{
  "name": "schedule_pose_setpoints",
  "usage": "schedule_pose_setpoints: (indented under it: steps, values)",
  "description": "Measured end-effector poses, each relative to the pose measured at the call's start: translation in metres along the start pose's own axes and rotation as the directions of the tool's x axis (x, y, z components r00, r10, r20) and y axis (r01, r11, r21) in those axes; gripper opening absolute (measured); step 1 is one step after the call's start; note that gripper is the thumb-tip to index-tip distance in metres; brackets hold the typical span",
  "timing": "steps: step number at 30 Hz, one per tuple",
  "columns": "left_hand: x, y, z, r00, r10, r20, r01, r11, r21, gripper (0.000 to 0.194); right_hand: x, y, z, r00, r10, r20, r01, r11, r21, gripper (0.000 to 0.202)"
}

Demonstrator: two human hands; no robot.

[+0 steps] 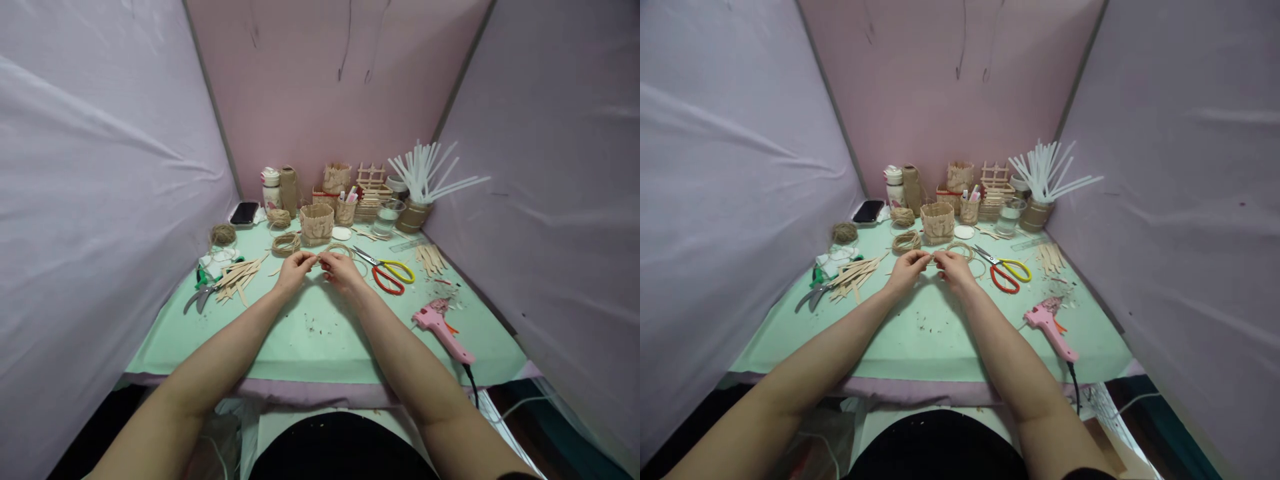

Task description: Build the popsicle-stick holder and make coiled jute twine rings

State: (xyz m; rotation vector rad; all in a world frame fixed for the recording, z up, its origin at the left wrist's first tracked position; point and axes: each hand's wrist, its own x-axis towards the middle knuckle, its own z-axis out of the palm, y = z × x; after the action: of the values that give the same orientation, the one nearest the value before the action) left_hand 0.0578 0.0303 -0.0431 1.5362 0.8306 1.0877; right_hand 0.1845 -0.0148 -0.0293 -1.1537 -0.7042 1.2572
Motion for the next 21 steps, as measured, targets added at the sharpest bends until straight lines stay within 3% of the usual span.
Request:
schedule_pose_setpoints:
  steps: [8,21]
  values:
    - [-0.002,-0.001,0.003,0.995,-0.095,0.027,0.098,0.981,-0.165,0.036,0.002,0.006,0.000,0.999,-0.022,-0.033,0.022,1.000,-0.006,0.025]
    - [-0.006,0.006,0.007,0.981,-0.179,0.073,0.192,0.946,-0.262,0.037,0.006,0.013,0.000,0.996,-0.088,-0.018,0.087,0.996,-0.033,0.022]
